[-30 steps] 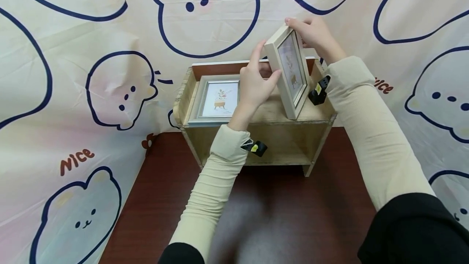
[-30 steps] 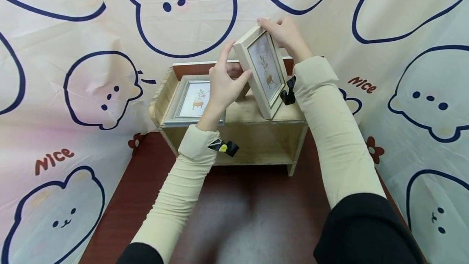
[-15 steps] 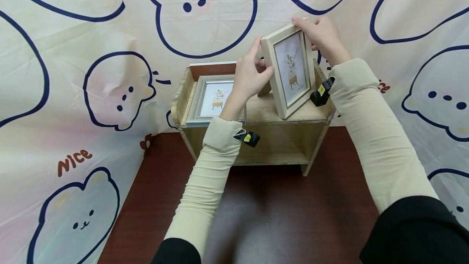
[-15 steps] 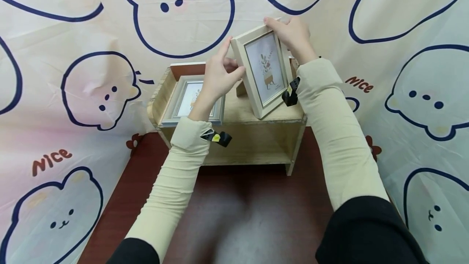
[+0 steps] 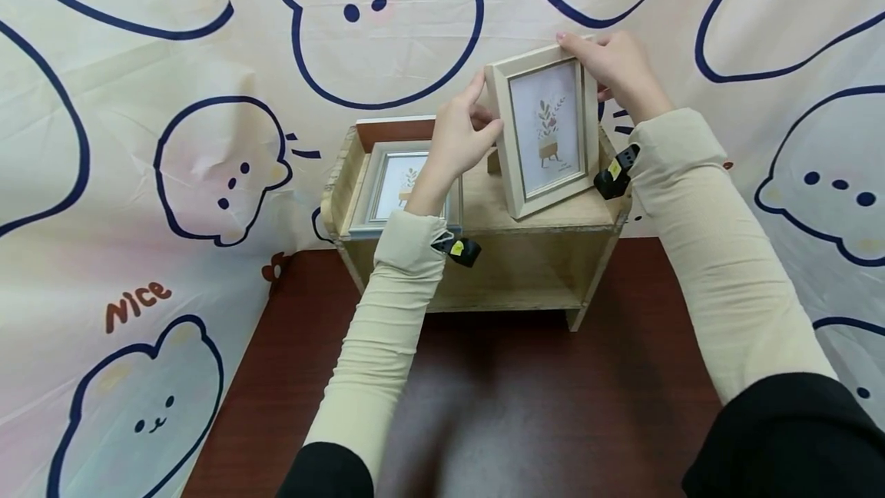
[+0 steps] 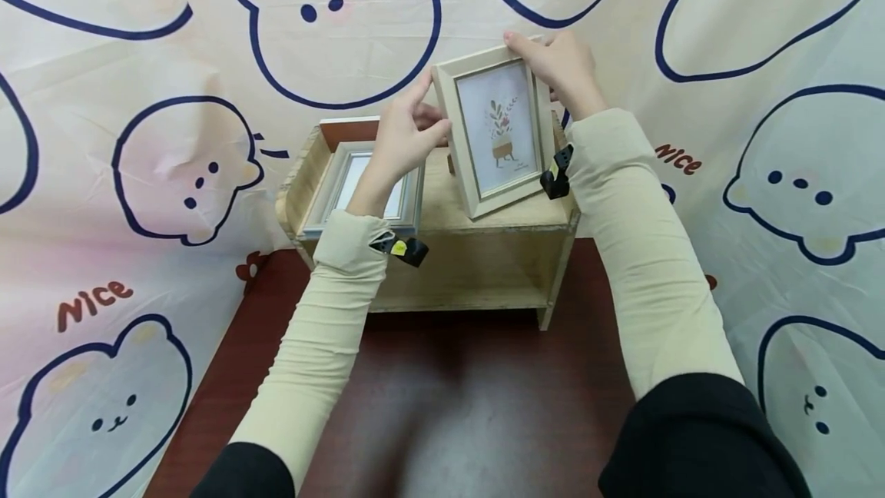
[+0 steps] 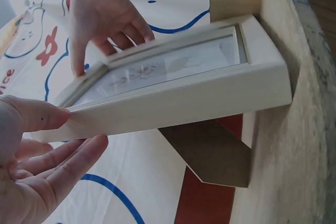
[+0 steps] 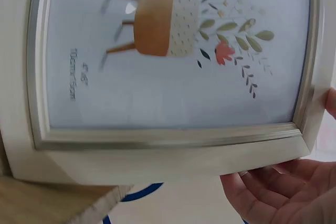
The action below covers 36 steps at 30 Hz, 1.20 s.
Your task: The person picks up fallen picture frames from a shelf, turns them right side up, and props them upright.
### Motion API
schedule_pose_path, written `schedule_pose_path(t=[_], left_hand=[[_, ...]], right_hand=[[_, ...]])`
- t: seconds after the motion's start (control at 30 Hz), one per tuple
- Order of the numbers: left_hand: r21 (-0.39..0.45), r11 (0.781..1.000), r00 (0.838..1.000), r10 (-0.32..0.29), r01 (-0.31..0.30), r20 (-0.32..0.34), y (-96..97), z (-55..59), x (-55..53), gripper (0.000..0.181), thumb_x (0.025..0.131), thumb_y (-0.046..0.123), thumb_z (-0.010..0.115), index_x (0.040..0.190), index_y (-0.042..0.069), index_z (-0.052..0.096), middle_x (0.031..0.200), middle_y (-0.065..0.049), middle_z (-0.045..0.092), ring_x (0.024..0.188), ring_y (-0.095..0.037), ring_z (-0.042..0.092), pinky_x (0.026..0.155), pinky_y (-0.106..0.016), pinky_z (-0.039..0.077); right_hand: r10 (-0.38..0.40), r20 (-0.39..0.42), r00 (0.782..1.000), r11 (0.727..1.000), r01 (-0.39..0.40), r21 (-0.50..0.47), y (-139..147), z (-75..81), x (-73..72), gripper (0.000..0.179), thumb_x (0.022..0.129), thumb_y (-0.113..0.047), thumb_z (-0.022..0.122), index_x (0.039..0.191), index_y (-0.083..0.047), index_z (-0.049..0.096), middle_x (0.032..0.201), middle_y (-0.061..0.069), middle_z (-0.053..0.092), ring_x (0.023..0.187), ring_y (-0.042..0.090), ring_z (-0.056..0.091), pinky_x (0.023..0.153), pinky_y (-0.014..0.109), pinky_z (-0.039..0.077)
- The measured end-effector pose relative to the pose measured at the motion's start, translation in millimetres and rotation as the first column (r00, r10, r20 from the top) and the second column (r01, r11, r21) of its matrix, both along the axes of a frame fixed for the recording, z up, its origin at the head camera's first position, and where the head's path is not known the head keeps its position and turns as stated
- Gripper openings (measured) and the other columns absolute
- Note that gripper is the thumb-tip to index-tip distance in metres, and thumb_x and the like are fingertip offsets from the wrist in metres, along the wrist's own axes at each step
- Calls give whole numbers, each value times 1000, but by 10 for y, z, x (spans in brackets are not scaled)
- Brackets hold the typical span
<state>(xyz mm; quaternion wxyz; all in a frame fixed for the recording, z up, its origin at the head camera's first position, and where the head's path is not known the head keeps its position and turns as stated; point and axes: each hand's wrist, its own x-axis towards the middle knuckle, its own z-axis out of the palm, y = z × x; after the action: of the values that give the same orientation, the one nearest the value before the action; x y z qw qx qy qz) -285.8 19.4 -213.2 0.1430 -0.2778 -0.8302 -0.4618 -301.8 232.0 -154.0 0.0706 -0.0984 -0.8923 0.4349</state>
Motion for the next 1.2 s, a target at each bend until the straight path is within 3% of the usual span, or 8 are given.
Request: schedule_pose_path(t=[0.17, 0.33, 0.43, 0.5, 0.67, 0.87, 1.07, 1.2], left_hand=[[28, 1000, 999, 11, -12, 42, -5, -17, -70, 53, 85, 5, 59, 135, 1, 40, 98, -16, 66, 86, -18, 64, 73, -18, 49], [78, 997, 994, -24, 16, 104, -7, -20, -129, 49, 86, 4, 59, 133, 1, 43, 101, -16, 66, 82, -18, 65, 68, -19, 50], [76, 997, 993, -30, 22, 115, -23, -16, -159, 47, 87, 5, 58, 132, 1, 44, 101, -16, 66, 81, -17, 65, 68, -19, 51], [74, 997, 992, -36, 28, 120, -35, -13, -180, 46, 87, 5, 58, 132, 1, 45, 102, -15, 66, 83, -16, 65, 68, -19, 50], [97, 994, 989, -67, 54, 131, -65, -14, -228, 45, 87, 3, 58, 131, 1, 46, 103, -16, 65, 85, -16, 64, 70, -19, 50], [106, 991, 986, -91, 76, 138, -86, -17, -258, 43, 88, 2, 57, 130, 0, 47, 104, -17, 65, 87, -18, 64, 72, -18, 50], [100, 991, 984, -105, 91, 146, -103, -17, -283, 42, 89, 2, 55, 130, 0, 47, 104, -17, 65, 88, -18, 64, 73, -19, 50], [89, 991, 985, -107, 95, 138, -116, -24, -296, 41, 89, 2, 55, 130, -1, 47, 103, -17, 65, 88, -18, 63, 74, -19, 50]], right_hand=[[-26, 25, 999, 998, 25, 57, 55, -8, -25, 79, 72, -72, 49, 118, -8, 58, 93, 1, 52, 66, 15, 56, 57, 24, 50], [-54, 16, 998, 994, 52, 101, 267, -175, -302, 88, 63, -82, 45, 112, -9, 59, 97, 3, 53, 64, 17, 57, 50, 23, 50], [-47, 5, 999, 992, 46, 117, 401, -276, -445, 92, 60, -85, 41, 109, -8, 59, 104, 5, 50, 68, 19, 59, 56, 28, 53], [-33, 4, 999, 996, 32, 88, 446, -298, -451, 93, 63, -83, 40, 115, -9, 57, 109, 8, 49, 69, 19, 61, 58, 29, 54], [5, 38, 999, 997, -2, -77, 379, -187, -190, 86, 77, -70, 44, 133, -4, 45, 105, 12, 53, 65, 15, 64, 52, 22, 52], [11, 49, 999, 980, -1, -201, 229, -21, 160, 77, 84, -57, 49, 133, 2, 41, 70, 0, 60, 54, 11, 62, 54, 23, 52], [29, 49, 998, 956, -14, -295, 232, -11, 236, 73, 83, -53, 54, 129, 4, 43, 54, -3, 60, 51, 11, 63, 54, 24, 52], [33, 39, 999, 943, -18, -332, 241, -26, 247, 59, 82, -51, 57, 112, -1, 50, 56, 0, 62, 51, 13, 63, 55, 25, 53]])
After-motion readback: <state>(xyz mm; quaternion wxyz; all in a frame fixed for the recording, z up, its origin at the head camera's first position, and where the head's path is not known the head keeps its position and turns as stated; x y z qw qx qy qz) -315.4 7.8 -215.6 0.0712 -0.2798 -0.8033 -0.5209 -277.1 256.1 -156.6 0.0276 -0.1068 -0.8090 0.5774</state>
